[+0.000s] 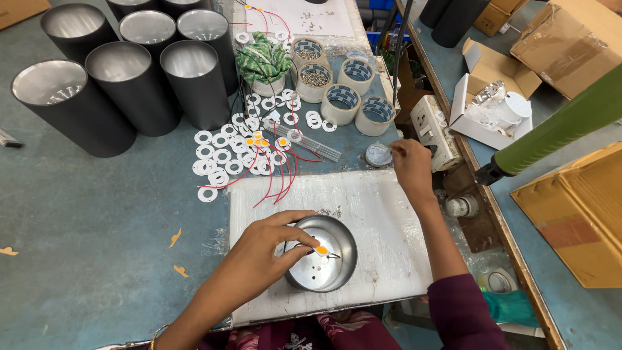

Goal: The person assembles cylindrical light fixtures by inserting LED modules with wires into metal housings, applying adhesive, and securing components with a screwdriver. The person repeats the process for multiple units, placing finished fixtures into a blue bin.

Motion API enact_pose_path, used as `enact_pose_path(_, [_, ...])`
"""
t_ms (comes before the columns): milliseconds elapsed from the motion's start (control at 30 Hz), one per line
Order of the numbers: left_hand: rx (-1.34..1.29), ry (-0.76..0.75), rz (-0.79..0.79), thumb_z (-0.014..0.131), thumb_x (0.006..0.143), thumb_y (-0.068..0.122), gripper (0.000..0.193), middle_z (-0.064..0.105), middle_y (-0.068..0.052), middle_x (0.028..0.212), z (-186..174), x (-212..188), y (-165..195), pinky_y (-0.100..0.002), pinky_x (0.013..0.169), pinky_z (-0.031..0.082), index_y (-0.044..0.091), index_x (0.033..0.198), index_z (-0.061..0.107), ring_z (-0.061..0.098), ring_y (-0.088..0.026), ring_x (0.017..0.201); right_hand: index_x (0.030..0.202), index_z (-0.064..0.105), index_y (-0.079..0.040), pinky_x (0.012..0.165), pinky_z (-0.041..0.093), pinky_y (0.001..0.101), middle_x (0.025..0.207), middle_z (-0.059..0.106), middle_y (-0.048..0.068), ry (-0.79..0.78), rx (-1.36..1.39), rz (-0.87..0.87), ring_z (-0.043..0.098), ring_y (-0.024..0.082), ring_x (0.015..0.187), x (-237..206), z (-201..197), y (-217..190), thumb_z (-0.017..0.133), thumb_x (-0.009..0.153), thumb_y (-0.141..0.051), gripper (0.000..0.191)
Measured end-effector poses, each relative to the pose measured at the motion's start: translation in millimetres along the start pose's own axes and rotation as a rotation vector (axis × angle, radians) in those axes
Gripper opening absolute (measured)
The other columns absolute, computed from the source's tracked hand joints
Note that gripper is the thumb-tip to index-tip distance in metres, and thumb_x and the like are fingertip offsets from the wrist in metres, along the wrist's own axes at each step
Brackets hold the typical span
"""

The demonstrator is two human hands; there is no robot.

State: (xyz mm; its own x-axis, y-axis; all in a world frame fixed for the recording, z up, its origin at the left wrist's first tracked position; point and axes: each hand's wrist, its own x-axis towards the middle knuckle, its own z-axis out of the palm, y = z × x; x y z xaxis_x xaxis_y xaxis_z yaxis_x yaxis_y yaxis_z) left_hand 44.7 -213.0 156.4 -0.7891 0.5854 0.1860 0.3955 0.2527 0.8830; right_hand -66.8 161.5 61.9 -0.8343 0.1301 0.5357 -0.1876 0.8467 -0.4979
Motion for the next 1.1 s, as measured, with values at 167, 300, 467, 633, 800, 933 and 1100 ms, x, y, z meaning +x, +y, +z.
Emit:
enact_pose_path(167, [-0.003, -0.009, -0.022, 0.073, 0.084, 0.014, 0.013, 0.068, -0.009, 0.137, -1, 0, 1, -0.036, 0.091, 0.056, 0.008, 0.094, 0.081, 0.073, -0.03, 0.108, 0.099, 0.075, 0.003, 0.073, 0.056, 0.0369, 0.091, 0.072, 0.02, -0.078, -0.013, 0.089, 0.073, 0.031, 0.08, 0, 2, -5, 0.072, 0.086, 0.003, 0.013])
enact_pose_path(300, [0.015, -0.017, -0.033, 0.073, 0.085, 0.015, 0.013, 0.069, -0.008, 0.137, -1, 1, 2, -0.036, 0.09, 0.056, 0.009, 0.094, 0.081, 0.074, -0.029, 0.106, 0.1, 0.073, 0.003, 0.073, 0.056, 0.0366, 0.092, 0.071, 0.02, -0.035, 0.016, 0.124, 0.073, 0.031, 0.081, -1, 1, -5, 0.07, 0.088, 0.002, 0.012])
enact_pose_path(467, [0.008, -0.008, -0.025, 0.073, 0.085, 0.015, 0.014, 0.07, -0.008, 0.136, -1, 1, 2, -0.036, 0.089, 0.056, 0.009, 0.095, 0.081, 0.074, -0.029, 0.105, 0.102, 0.076, 0.002, 0.079, 0.055, 0.0387, 0.096, 0.071, 0.02, 0.054, -0.061, 0.015, 0.07, 0.032, 0.085, 5, -5, 2, 0.068, 0.091, 0.005, 0.014])
enact_pose_path(633, [0.01, -0.013, -0.046, 0.073, 0.085, 0.016, 0.013, 0.07, -0.008, 0.136, 0, 2, 0, -0.036, 0.089, 0.057, 0.01, 0.094, 0.081, 0.074, -0.029, 0.106, 0.107, 0.073, 0.003, 0.078, 0.056, 0.036, 0.095, 0.073, 0.017, -0.03, 0.045, 0.028, 0.072, 0.027, 0.084, 15, -6, 7, 0.071, 0.086, 0.003, 0.021])
enact_pose_path(800, [0.01, -0.008, -0.034, 0.074, 0.085, 0.015, 0.013, 0.07, -0.008, 0.136, 0, 3, 0, -0.036, 0.091, 0.056, 0.01, 0.094, 0.081, 0.073, -0.03, 0.109, 0.102, 0.075, 0.003, 0.073, 0.056, 0.0317, 0.085, 0.075, 0.013, -0.139, 0.045, 0.189, 0.071, 0.02, 0.075, 24, -2, 2, 0.076, 0.085, -0.002, 0.017])
enact_pose_path(933, [-0.005, -0.008, -0.04, 0.074, 0.084, 0.015, 0.013, 0.069, -0.008, 0.136, 0, 3, 0, -0.037, 0.092, 0.056, 0.01, 0.094, 0.081, 0.072, -0.029, 0.111, 0.099, 0.073, 0.003, 0.072, 0.055, 0.031, 0.087, 0.072, 0.012, -0.111, 0.099, 0.113, 0.069, 0.019, 0.075, 20, 0, -5, 0.075, 0.084, 0.002, 0.015])
enact_pose_path(1100, [-0.013, -0.01, -0.05, 0.074, 0.085, 0.015, 0.014, 0.07, -0.008, 0.136, 1, 3, -2, -0.037, 0.093, 0.055, 0.01, 0.094, 0.082, 0.072, -0.029, 0.112, 0.096, 0.069, 0.003, 0.073, 0.052, 0.0372, 0.09, 0.066, 0.013, 0.014, 0.005, -0.097, 0.062, 0.026, 0.079, 11, -3, -13, 0.072, 0.086, 0.008, 0.011])
